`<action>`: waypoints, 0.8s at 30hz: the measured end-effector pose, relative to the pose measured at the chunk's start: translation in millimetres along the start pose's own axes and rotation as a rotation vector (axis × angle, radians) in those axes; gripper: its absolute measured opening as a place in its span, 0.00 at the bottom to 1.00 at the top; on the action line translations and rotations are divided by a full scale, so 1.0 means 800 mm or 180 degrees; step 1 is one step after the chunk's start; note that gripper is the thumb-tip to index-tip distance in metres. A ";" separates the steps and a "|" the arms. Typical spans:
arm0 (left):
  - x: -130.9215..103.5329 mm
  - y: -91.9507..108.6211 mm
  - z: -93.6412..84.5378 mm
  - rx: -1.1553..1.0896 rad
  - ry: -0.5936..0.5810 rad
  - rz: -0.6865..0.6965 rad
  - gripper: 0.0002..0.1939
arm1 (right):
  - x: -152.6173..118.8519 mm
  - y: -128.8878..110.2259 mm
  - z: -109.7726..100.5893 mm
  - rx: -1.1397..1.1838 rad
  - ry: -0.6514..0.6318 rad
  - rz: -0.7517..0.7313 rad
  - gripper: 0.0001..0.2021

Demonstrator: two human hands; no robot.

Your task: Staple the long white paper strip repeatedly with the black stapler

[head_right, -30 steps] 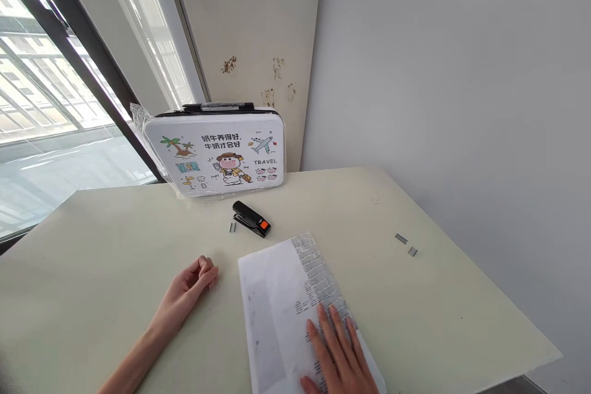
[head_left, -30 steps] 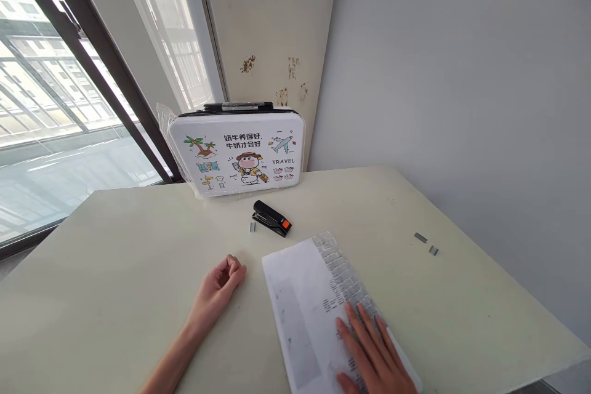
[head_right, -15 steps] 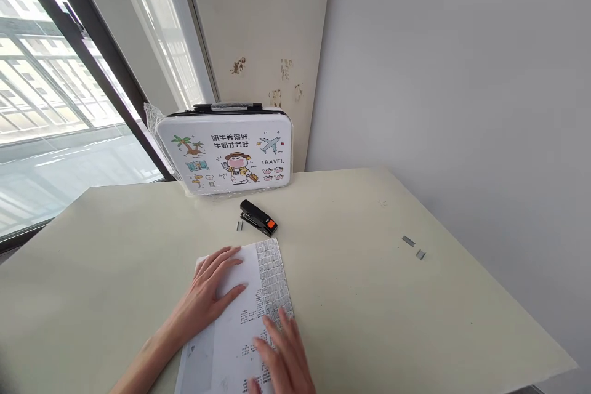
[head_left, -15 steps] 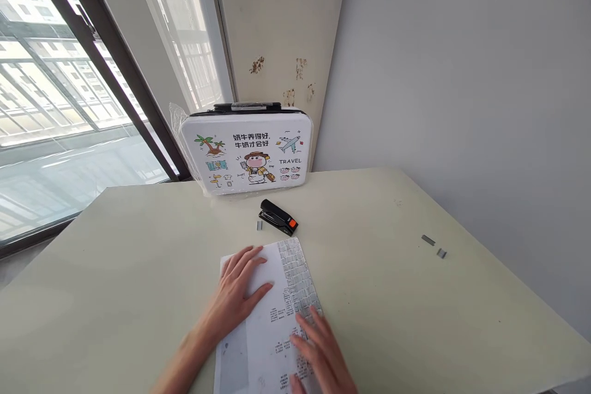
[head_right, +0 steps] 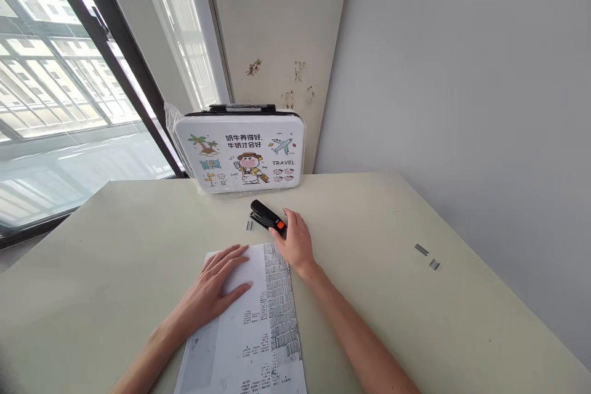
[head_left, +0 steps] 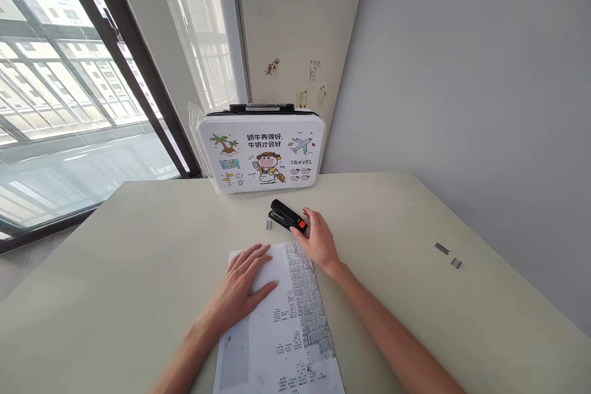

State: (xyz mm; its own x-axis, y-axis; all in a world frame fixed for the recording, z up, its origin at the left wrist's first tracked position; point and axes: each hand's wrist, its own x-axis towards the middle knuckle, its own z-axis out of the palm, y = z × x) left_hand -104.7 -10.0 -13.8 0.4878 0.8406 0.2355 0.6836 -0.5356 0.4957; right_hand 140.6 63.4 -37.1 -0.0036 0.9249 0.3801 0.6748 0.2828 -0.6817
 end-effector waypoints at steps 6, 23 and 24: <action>0.000 0.001 -0.003 -0.0048 -0.0009 -0.0020 0.22 | 0.023 0.028 0.004 -0.0011 -0.0067 0.0082 0.16; 0.002 -0.012 -0.023 -0.0068 0.0118 -0.0247 0.17 | -0.108 0.089 -0.185 0.0483 -0.1147 0.0430 0.19; 0.004 -0.008 -0.025 -0.0118 0.0109 -0.0252 0.17 | -0.114 0.089 -0.190 0.0520 -0.1186 0.0459 0.19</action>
State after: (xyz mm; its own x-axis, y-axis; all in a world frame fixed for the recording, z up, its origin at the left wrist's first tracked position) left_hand -118.2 -2.2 0.2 0.4138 0.8828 0.2223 0.6985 -0.4645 0.5444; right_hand 300.8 -39.2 -25.1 -0.2044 0.9780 0.0424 0.5624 0.1528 -0.8127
